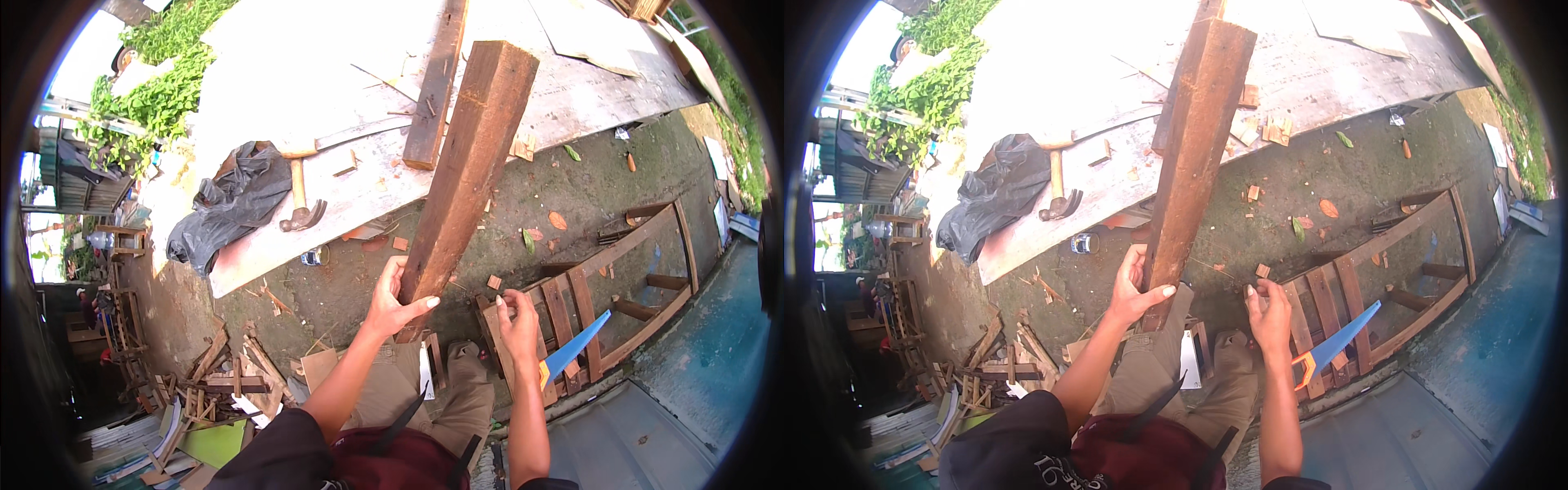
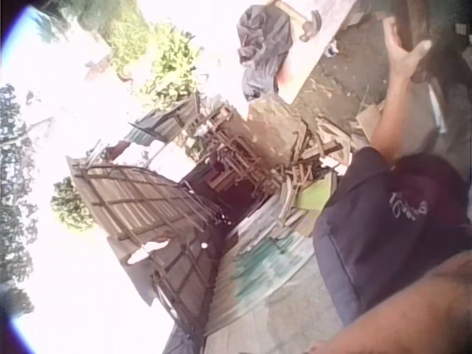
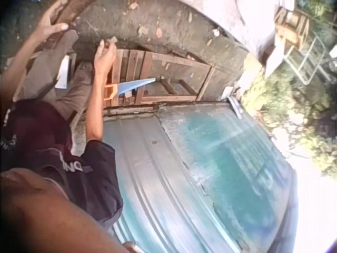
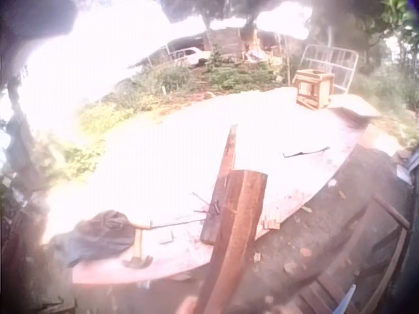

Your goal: The person positions a wooden pallet, then uses a hand saw to cut a plank on the pallet. The person also uses a hammer to strike a separate wooden beam. The person continues sawing the pallet plank while sitting on the ground.

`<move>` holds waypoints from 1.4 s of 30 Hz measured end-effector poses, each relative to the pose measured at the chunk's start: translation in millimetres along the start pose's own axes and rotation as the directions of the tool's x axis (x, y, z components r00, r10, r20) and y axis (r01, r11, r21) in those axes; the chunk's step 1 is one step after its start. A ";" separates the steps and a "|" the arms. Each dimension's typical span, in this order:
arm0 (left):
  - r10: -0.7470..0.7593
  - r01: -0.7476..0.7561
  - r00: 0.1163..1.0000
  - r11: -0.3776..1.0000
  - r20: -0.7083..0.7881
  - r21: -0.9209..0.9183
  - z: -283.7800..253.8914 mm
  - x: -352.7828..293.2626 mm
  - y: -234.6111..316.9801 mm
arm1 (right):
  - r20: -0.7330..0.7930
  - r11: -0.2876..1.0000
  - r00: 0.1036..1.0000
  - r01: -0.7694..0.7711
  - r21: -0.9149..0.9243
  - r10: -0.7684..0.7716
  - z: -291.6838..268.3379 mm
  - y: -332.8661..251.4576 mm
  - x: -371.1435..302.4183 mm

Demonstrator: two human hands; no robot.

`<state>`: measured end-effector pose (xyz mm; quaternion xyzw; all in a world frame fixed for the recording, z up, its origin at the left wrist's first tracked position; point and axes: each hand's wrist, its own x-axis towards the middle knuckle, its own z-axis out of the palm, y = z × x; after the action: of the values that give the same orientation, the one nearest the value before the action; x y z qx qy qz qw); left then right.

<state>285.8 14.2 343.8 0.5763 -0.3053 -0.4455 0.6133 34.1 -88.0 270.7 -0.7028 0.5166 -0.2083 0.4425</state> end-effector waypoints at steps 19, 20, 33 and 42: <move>-0.007 0.019 0.976 0.998 -0.218 0.056 -275.1 -34.9 152.7 | 0.656 0.229 0.350 0.936 -0.266 -0.669 296.1 -298.8 166.8; -0.007 0.018 0.975 0.999 -0.224 0.046 -282.8 -39.2 157.6 | 0.732 0.030 0.236 0.959 -0.282 -0.639 312.3 -303.0 182.7; 0.018 -0.056 0.955 0.991 -0.297 -0.119 -293.6 -59.9 147.8 | 0.959 -0.365 -0.099 0.931 -0.005 -0.266 353.7 -308.9 199.0; 0.232 -0.227 0.861 0.972 -0.453 0.067 -302.0 -44.5 132.9 | 0.831 -0.163 -0.076 0.986 -0.019 -0.552 328.6 -284.2 150.5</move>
<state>561.3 177.4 435.0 0.6278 -0.2212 -0.2194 0.7133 491.6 -70.1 312.5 -0.9728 -0.2305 -0.0182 0.0125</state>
